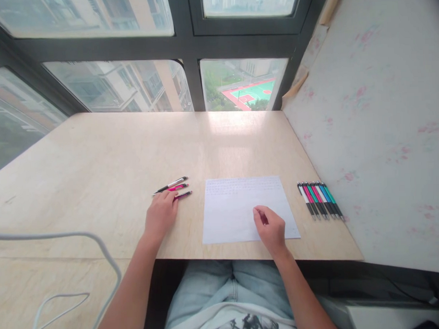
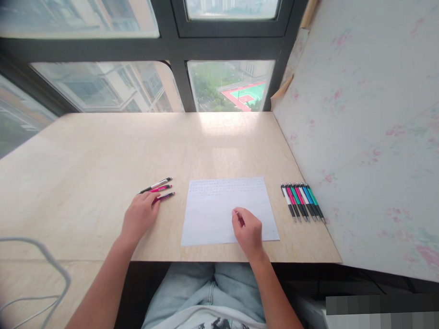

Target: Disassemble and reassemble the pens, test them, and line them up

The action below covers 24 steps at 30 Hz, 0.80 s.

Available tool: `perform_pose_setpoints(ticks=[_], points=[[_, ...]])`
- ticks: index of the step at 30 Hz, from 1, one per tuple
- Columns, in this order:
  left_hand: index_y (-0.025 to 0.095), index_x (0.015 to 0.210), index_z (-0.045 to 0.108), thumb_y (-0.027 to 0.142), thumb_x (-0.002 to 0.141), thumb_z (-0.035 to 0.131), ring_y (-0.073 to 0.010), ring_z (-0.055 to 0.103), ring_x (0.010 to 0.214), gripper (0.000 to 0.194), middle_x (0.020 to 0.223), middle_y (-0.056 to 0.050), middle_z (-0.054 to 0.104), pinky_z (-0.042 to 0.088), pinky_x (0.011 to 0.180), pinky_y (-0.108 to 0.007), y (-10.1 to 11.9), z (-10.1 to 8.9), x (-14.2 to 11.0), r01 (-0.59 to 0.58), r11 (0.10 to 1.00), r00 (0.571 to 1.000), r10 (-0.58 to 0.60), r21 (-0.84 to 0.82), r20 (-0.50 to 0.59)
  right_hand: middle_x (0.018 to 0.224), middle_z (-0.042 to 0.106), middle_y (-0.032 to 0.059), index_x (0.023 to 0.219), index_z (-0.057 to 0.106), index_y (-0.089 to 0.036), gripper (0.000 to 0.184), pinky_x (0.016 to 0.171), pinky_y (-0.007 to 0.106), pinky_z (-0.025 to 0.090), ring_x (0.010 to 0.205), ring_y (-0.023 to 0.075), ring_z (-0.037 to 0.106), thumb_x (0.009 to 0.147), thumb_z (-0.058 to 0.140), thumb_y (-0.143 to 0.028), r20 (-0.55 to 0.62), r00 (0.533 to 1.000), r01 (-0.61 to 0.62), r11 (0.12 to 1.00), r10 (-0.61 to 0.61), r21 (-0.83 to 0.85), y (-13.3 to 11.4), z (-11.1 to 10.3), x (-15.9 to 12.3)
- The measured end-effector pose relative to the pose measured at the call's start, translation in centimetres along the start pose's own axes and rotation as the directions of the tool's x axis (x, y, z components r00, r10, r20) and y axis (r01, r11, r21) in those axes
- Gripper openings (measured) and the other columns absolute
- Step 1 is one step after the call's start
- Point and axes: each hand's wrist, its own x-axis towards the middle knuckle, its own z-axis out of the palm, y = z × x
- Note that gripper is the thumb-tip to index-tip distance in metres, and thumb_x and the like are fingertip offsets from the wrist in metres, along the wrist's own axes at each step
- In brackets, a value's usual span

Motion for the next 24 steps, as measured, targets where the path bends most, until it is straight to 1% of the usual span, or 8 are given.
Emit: perform_pose_setpoints(ticks=[6, 10, 13, 15, 17, 19, 21, 24], points=[[0.02, 0.095, 0.067, 0.027, 0.088, 0.047, -0.0313, 0.063, 0.097, 0.023, 0.104, -0.012, 0.07, 0.049, 0.08, -0.042, -0.2, -0.9, -0.2, 0.024, 0.993, 0.983, -0.002, -0.119, 0.182, 0.069, 0.066, 0.0022, 0.086, 0.067, -0.018, 0.018, 0.06, 0.026, 0.048, 0.057, 0.0142, 0.057, 0.093, 0.053, -0.028, 0.005, 1.0, -0.028, 1.0, 0.027, 0.013, -0.1, -0.1, 0.0], [0.021, 0.094, 0.068, 0.034, 0.085, 0.055, -0.028, 0.064, 0.089, 0.021, 0.096, -0.009, 0.071, 0.049, 0.077, -0.038, 0.3, -2.3, -0.7, 0.166, 0.892, 0.964, -0.057, -0.42, 0.259, 0.067, 0.064, 0.0014, 0.085, 0.067, -0.018, 0.02, 0.059, 0.026, 0.047, 0.056, 0.014, 0.056, 0.093, 0.054, -0.029, -0.002, 0.998, -0.069, 0.997, 0.069, 0.026, -0.1, -0.2, 0.2], [0.02, 0.099, 0.068, 0.038, 0.082, 0.064, -0.0229, 0.064, 0.083, 0.025, 0.094, -0.007, 0.07, 0.05, 0.07, -0.032, 2.2, -2.8, -1.3, 0.378, 0.553, 0.923, -0.162, -0.742, 0.349, 0.065, 0.063, 0.0006, 0.083, 0.067, -0.018, 0.021, 0.058, 0.025, 0.046, 0.056, 0.0139, 0.055, 0.092, 0.055, -0.031, -0.011, 0.993, -0.116, 0.993, 0.117, 0.037, 0.0, -0.3, 0.3], [0.019, 0.096, 0.069, 0.036, 0.078, 0.071, -0.0178, 0.061, 0.078, 0.025, 0.089, -0.005, 0.068, 0.049, 0.067, -0.027, 4.3, -2.4, -1.8, 0.396, 0.263, 0.914, -0.211, -0.88, 0.348, 0.065, 0.063, 0.0003, 0.083, 0.067, -0.018, 0.021, 0.058, 0.026, 0.046, 0.056, 0.0141, 0.055, 0.092, 0.055, -0.032, -0.015, 0.99, -0.137, 0.99, 0.138, 0.04, 0.1, -0.3, 0.3], [0.019, 0.095, 0.069, 0.033, 0.077, 0.075, -0.0139, 0.059, 0.076, 0.024, 0.087, -0.004, 0.066, 0.048, 0.066, -0.022, 6.9, -1.5, -2.3, 0.409, -0.048, 0.89, -0.199, -0.911, 0.41, 0.065, 0.062, 0.0001, 0.083, 0.068, -0.018, 0.021, 0.058, 0.026, 0.046, 0.056, 0.0141, 0.055, 0.091, 0.055, -0.032, -0.018, 0.989, -0.149, 0.988, 0.15, 0.046, 0.1, -0.3, 0.2], [0.018, 0.096, 0.069, 0.03, 0.077, 0.076, -0.0108, 0.058, 0.075, 0.023, 0.087, -0.003, 0.065, 0.045, 0.062, -0.018, 9.4, -0.4, -2.7, 0.427, -0.28, 0.863, -0.158, -0.86, 0.48, 0.065, 0.062, -0.0001, 0.083, 0.068, -0.018, 0.021, 0.058, 0.026, 0.046, 0.056, 0.0141, 0.055, 0.091, 0.056, -0.033, -0.019, 0.987, -0.156, 0.986, 0.158, 0.058, 0.1, -0.3, 0.2], [0.018, 0.095, 0.069, 0.028, 0.077, 0.076, -0.0091, 0.058, 0.074, 0.022, 0.089, -0.002, 0.064, 0.046, 0.063, -0.017, 11.5, 0.7, -3.0, 0.429, -0.409, 0.844, -0.136, -0.806, 0.518, 0.064, 0.062, -0.0002, 0.082, 0.068, -0.018, 0.021, 0.057, 0.026, 0.046, 0.056, 0.0142, 0.055, 0.091, 0.056, -0.033, -0.02, 0.985, -0.17, 0.983, 0.172, 0.075, 0.1, -0.4, 0.3], [0.019, 0.099, 0.068, 0.027, 0.077, 0.077, -0.011, 0.06, 0.082, 0.025, 0.093, -0.003, 0.065, 0.048, 0.07, -0.019, 13.4, 1.7, -2.9, 0.428, -0.418, 0.848, -0.121, -0.801, 0.516, 0.065, 0.063, 0.0, 0.084, 0.068, -0.018, 0.021, 0.057, 0.026, 0.046, 0.057, 0.0147, 0.056, 0.091, 0.055, -0.033, -0.012, 0.978, -0.207, 0.972, 0.21, 0.111, -0.4, -0.5, 0.6]])
